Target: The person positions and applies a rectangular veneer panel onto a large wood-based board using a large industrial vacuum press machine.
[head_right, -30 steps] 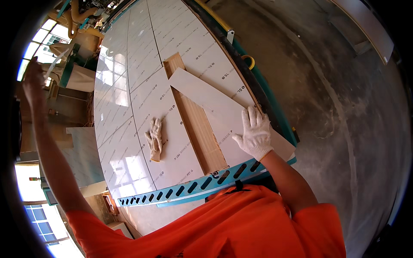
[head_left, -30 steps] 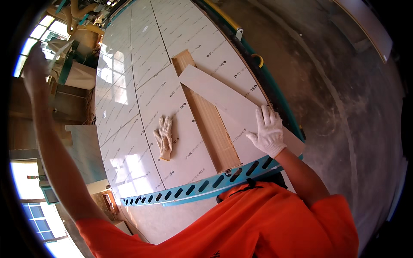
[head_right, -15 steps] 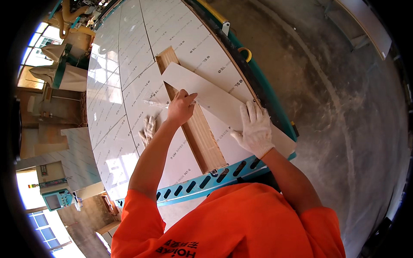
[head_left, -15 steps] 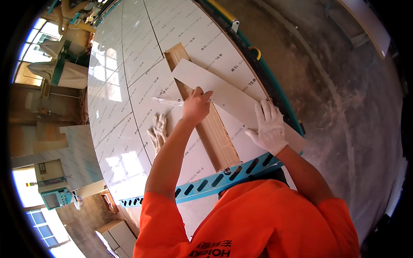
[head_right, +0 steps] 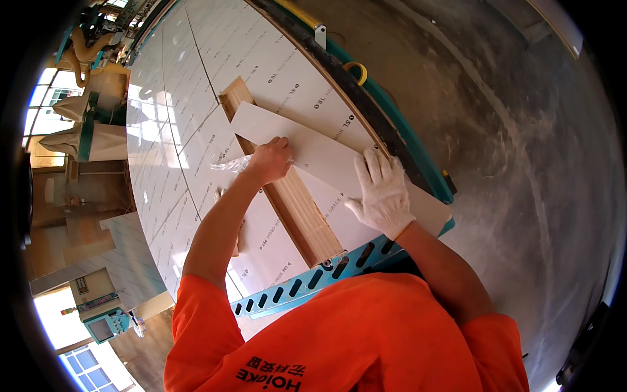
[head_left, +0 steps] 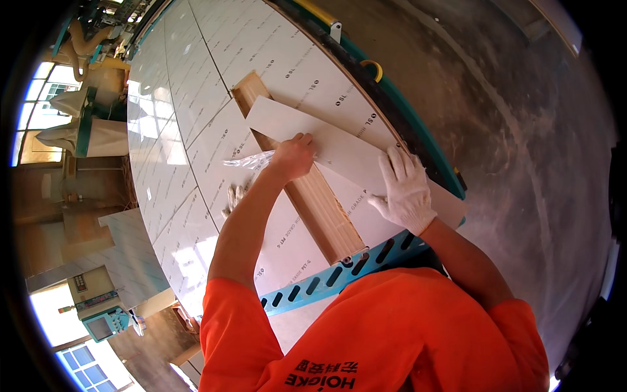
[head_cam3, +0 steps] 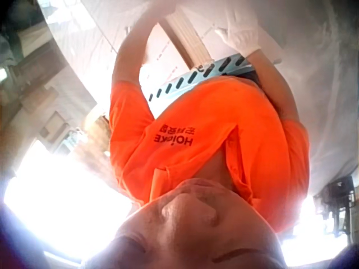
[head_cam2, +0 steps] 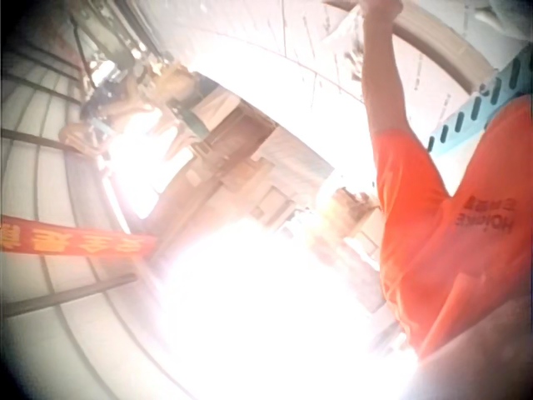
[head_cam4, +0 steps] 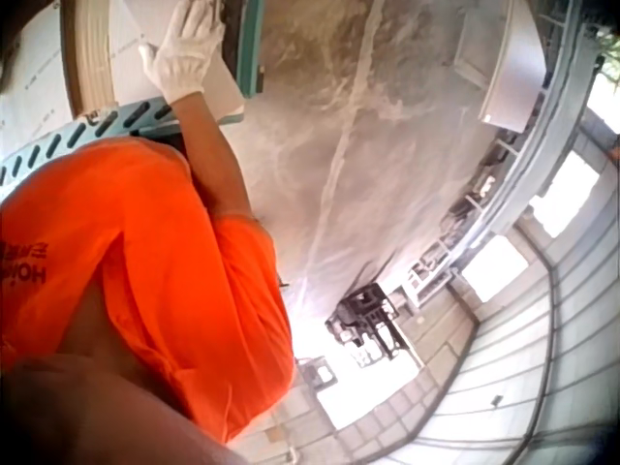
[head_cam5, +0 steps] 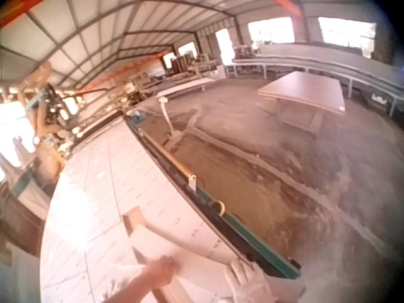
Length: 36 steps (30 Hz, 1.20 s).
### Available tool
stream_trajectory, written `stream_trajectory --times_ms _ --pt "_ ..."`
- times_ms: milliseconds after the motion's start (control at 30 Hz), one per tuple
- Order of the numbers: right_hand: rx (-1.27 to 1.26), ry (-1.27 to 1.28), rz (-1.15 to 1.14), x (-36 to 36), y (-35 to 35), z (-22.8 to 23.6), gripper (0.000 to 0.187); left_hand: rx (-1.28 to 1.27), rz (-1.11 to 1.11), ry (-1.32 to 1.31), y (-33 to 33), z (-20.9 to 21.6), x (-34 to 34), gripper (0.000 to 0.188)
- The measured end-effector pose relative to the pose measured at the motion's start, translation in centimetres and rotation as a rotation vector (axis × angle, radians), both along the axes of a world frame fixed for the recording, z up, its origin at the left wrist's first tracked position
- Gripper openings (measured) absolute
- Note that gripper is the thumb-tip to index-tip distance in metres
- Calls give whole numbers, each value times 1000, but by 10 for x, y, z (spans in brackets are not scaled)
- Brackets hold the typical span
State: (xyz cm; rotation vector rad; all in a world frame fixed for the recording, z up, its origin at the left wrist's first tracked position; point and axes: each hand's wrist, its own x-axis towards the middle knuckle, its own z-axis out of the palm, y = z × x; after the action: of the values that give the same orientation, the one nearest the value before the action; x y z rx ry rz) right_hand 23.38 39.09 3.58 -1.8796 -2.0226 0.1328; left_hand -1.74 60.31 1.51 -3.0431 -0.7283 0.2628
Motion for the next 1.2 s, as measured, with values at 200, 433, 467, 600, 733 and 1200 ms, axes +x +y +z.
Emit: stream_trajectory --times_ms 200,433,467,600,733,1200 --pt "-24 -13 -12 2 -2 2 99 -69 4 -61 -6 4 -7 16" --pt "-48 -18 -9 3 -2 1 100 -354 241 -193 -35 17 -21 16" --pt "-48 -13 -7 3 -2 1 100 -364 245 -190 -38 20 -23 15" --pt "-43 -8 -8 2 -2 1 101 -371 269 -159 -58 35 -31 13" --pt "-41 -7 -3 -2 -3 0 98 -438 291 -341 -90 50 -43 14" --pt "-30 -135 -27 2 -11 4 92 -809 1020 -1113 -188 39 -64 14"
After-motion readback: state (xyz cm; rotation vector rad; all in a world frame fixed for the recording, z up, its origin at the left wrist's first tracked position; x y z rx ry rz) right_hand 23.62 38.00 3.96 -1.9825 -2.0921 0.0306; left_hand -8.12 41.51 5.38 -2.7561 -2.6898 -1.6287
